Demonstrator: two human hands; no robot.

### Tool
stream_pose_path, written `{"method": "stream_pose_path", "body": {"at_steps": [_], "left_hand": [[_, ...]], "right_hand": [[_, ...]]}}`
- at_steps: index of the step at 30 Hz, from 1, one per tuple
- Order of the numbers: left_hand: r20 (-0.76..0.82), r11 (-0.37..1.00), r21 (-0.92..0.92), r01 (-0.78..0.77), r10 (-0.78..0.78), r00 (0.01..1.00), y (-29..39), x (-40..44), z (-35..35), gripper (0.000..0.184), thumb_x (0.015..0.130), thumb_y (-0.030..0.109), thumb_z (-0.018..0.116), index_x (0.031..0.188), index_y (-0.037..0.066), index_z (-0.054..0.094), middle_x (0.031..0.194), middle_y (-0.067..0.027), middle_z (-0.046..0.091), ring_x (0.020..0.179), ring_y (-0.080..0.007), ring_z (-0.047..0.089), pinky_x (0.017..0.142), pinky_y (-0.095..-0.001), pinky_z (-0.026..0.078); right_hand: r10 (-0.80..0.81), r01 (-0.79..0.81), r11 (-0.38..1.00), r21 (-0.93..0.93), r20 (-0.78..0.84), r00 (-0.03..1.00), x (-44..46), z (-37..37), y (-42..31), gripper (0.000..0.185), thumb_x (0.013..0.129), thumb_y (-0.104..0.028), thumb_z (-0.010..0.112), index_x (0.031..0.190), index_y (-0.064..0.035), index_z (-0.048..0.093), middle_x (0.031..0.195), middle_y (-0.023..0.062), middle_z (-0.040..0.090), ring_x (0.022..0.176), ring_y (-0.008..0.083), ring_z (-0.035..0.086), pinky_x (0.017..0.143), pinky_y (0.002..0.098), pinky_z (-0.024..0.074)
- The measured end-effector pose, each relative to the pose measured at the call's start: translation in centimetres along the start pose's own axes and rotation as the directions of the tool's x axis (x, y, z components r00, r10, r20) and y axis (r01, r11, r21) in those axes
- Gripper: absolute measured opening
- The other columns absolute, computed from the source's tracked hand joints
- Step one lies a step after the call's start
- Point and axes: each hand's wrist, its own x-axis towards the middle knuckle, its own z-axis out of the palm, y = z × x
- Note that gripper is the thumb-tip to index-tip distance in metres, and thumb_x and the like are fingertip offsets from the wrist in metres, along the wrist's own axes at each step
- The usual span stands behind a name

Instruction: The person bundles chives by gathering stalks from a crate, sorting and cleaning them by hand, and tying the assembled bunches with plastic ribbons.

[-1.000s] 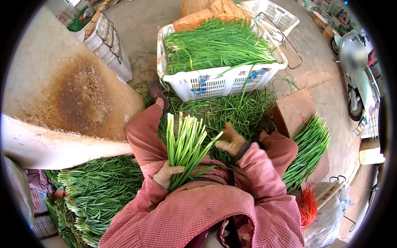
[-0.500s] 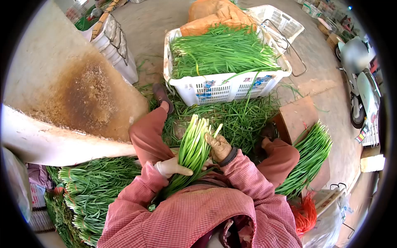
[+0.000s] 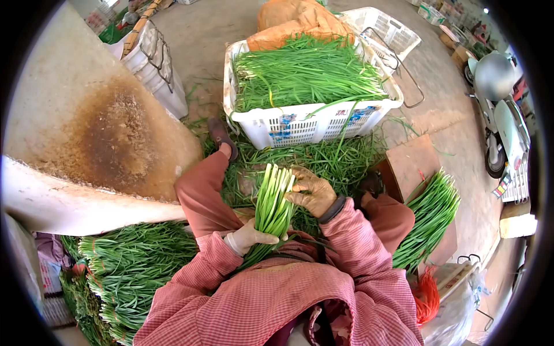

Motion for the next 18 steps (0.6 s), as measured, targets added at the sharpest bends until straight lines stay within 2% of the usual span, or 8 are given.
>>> {"method": "stream_pose_path", "body": {"at_steps": [5, 7, 9, 11, 13, 15, 17, 18], "left_hand": [[0.036, 0.999, 0.051, -0.014, 0.012, 0.999, 0.2, 0.2, 0.0, 0.048, 0.062, 0.020, 0.071, 0.100, 0.003, 0.047, 0.075, -0.0070, 0.055, 0.058, -0.0128, 0.051, 0.051, -0.0227, 0.043], [0.032, 0.998, 0.070, -0.003, 0.001, 0.999, 0.1, 0.3, -0.3, 0.048, 0.063, 0.021, 0.071, 0.100, 0.002, 0.047, 0.074, -0.0071, 0.055, 0.057, -0.0127, 0.051, 0.050, -0.0226, 0.043], [0.092, 0.998, 0.043, 0.051, -0.055, 0.994, -0.2, 0.3, -1.2, 0.048, 0.064, 0.014, 0.070, 0.106, 0.003, 0.049, 0.084, -0.0019, 0.055, 0.076, -0.0117, 0.052, 0.069, -0.0246, 0.043], [0.090, 0.999, 0.032, 0.034, -0.037, 0.995, 0.4, 0.0, -0.5, 0.047, 0.065, 0.011, 0.069, 0.106, 0.003, 0.049, 0.084, -0.0017, 0.054, 0.075, -0.0116, 0.052, 0.069, -0.0243, 0.043], [0.084, 1.000, 0.019, 0.013, -0.014, 0.996, 0.5, -0.2, -0.2, 0.046, 0.065, 0.009, 0.068, 0.106, 0.003, 0.049, 0.085, -0.0015, 0.054, 0.075, -0.0115, 0.052, 0.069, -0.0240, 0.043], [-0.083, 0.998, 0.027, -0.051, 0.053, 0.995, 0.0, -0.3, -0.3, 0.048, 0.062, 0.011, 0.070, 0.103, 0.000, 0.047, 0.078, -0.0041, 0.053, 0.066, -0.0123, 0.051, 0.055, -0.0241, 0.043], [-0.076, 0.998, 0.040, -0.052, 0.055, 0.996, -0.4, -0.4, -1.0, 0.050, 0.061, 0.007, 0.070, 0.106, 0.001, 0.047, 0.081, -0.0029, 0.051, 0.069, -0.0123, 0.051, 0.058, -0.0247, 0.043], [-0.072, 0.996, 0.065, -0.064, 0.068, 0.995, -0.8, -0.3, -1.3, 0.051, 0.061, 0.007, 0.070, 0.107, 0.001, 0.047, 0.081, -0.0031, 0.051, 0.070, -0.0126, 0.051, 0.058, -0.0248, 0.043]], "right_hand": [[-0.027, 0.044, 0.898, 0.437, -0.044, 0.999, 0.2, -2.0, 2.4, 0.013, 0.069, -0.008, 0.066, 0.082, -0.0056, 0.063, 0.104, 0.0106, 0.056, 0.099, 0.0267, 0.050, 0.090, 0.0395, 0.0346], [0.275, -0.121, 0.450, 0.885, -0.008, 0.961, 1.0, -6.1, 1.8, 0.011, 0.074, -0.006, 0.060, 0.084, -0.0044, 0.063, 0.095, 0.0106, 0.060, 0.088, 0.0245, 0.056, 0.083, 0.0379, 0.0412], [0.208, -0.025, 0.869, 0.494, -0.319, 0.925, 1.6, -8.6, 3.7, 0.010, 0.074, -0.015, 0.062, 0.076, -0.0051, 0.060, 0.098, 0.0121, 0.057, 0.082, 0.0214, 0.057, 0.079, 0.0361, 0.0463], [0.615, -0.290, 0.707, 0.645, -0.358, 0.703, 2.0, -12.9, 1.9, 0.020, 0.073, -0.022, 0.063, 0.075, -0.0028, 0.057, 0.095, 0.0122, 0.059, 0.086, 0.0216, 0.056, 0.080, 0.0349, 0.0466], [0.449, 0.072, 0.572, 0.817, -0.385, 0.806, 0.3, -18.1, 5.5, 0.025, 0.073, -0.027, 0.064, 0.082, -0.0047, 0.056, 0.093, 0.0110, 0.060, 0.087, 0.0205, 0.057, 0.082, 0.0345, 0.0454], [0.515, 0.204, 0.735, 0.647, -0.728, 0.452, -0.2, -19.7, 2.7, 0.028, 0.074, -0.026, 0.063, 0.093, -0.0071, 0.054, 0.094, 0.0112, 0.059, 0.087, 0.0213, 0.057, 0.081, 0.0335, 0.0453], [0.099, -0.071, 0.995, 0.072, -0.832, 0.545, -1.9, -22.0, 6.6, 0.035, 0.076, -0.023, 0.062, 0.105, -0.0074, 0.049, 0.097, 0.0122, 0.057, 0.086, 0.0205, 0.056, 0.079, 0.0320, 0.0449], [0.098, -0.072, 0.995, 0.070, -0.835, 0.541, -1.7, -20.1, 5.2, 0.035, 0.076, -0.023, 0.062, 0.105, -0.0074, 0.049, 0.097, 0.0122, 0.057, 0.086, 0.0205, 0.056, 0.079, 0.0320, 0.0449]]}}
